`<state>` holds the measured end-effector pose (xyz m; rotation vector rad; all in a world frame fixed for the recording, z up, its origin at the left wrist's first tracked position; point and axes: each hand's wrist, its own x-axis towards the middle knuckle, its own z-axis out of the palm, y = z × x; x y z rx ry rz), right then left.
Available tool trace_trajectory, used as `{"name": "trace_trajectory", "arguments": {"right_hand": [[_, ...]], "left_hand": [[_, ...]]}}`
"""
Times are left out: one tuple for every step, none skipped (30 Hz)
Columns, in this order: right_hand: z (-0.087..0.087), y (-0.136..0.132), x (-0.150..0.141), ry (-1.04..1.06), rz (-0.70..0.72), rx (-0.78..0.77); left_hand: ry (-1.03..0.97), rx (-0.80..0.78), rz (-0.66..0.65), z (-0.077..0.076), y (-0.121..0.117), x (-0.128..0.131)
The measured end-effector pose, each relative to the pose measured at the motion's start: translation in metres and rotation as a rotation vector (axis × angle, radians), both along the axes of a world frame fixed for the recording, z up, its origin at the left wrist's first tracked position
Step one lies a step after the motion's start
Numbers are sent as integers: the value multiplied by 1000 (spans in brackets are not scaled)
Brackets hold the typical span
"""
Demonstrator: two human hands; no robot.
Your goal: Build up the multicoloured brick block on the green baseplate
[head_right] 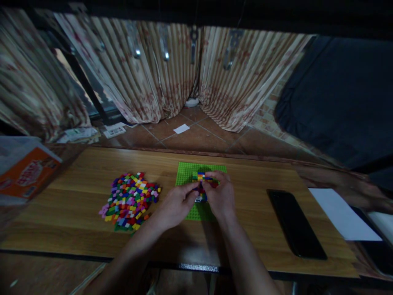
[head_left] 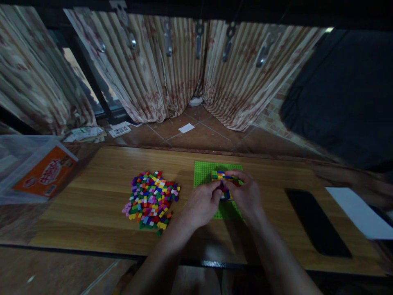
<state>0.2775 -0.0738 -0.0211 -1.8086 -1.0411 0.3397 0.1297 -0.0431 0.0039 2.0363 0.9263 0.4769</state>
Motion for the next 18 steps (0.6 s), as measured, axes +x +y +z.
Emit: {"name": "trace_trajectory", "arguments": {"right_hand": [[-1, 0, 0, 0, 10, 2], [-1, -1, 0, -5, 22, 6], [-1, -2, 0, -17, 27, 18], [-1, -2, 0, -39, 25, 36], [0, -3, -1, -70, 13, 63], [2, -5, -3, -107, -4, 99], [5, -6, -5, -144, -18, 141], [7, -7, -8, -176, -20, 185], [11, -9, -13, -199, -6, 222], [13, -10, -18, -211, 27, 245], [16, -11, -25, -218, 76, 251], [17, -13, -33, -225, 137, 239], [18, -14, -41, -236, 203, 214], [18, -15, -50, -259, 274, 179], [16, -16, -59, -286, 342, 149], [14, -17, -69, -312, 406, 120], [10, -17, -77, -340, 463, 80], [6, -17, -85, -369, 499, 45]], "left_hand": [[4, -2, 0, 0, 0, 0], [6, -4, 3, 1, 0, -1], [4, -5, 12, 1, 0, -2], [0, -5, 24, 1, 0, -3], [-8, -2, 37, 2, 1, -4], [-22, 2, 54, 1, 2, -5], [-43, 6, 76, 1, 4, -7], [-73, 8, 100, 0, 6, -9], [-110, 7, 129, 0, 10, -12], [-152, 3, 164, 0, 13, -16], [-198, -2, 206, 0, 18, -20], [-245, -10, 252, 0, 22, -25], [-291, -19, 302, 1, 27, -31], [-336, -30, 355, 3, 31, -37], [-377, -42, 411, 5, 36, -43], [-414, -53, 467, 6, 40, -50], [-448, -57, 521, 8, 43, -56], [-474, -52, 572, 9, 46, -62]]}}
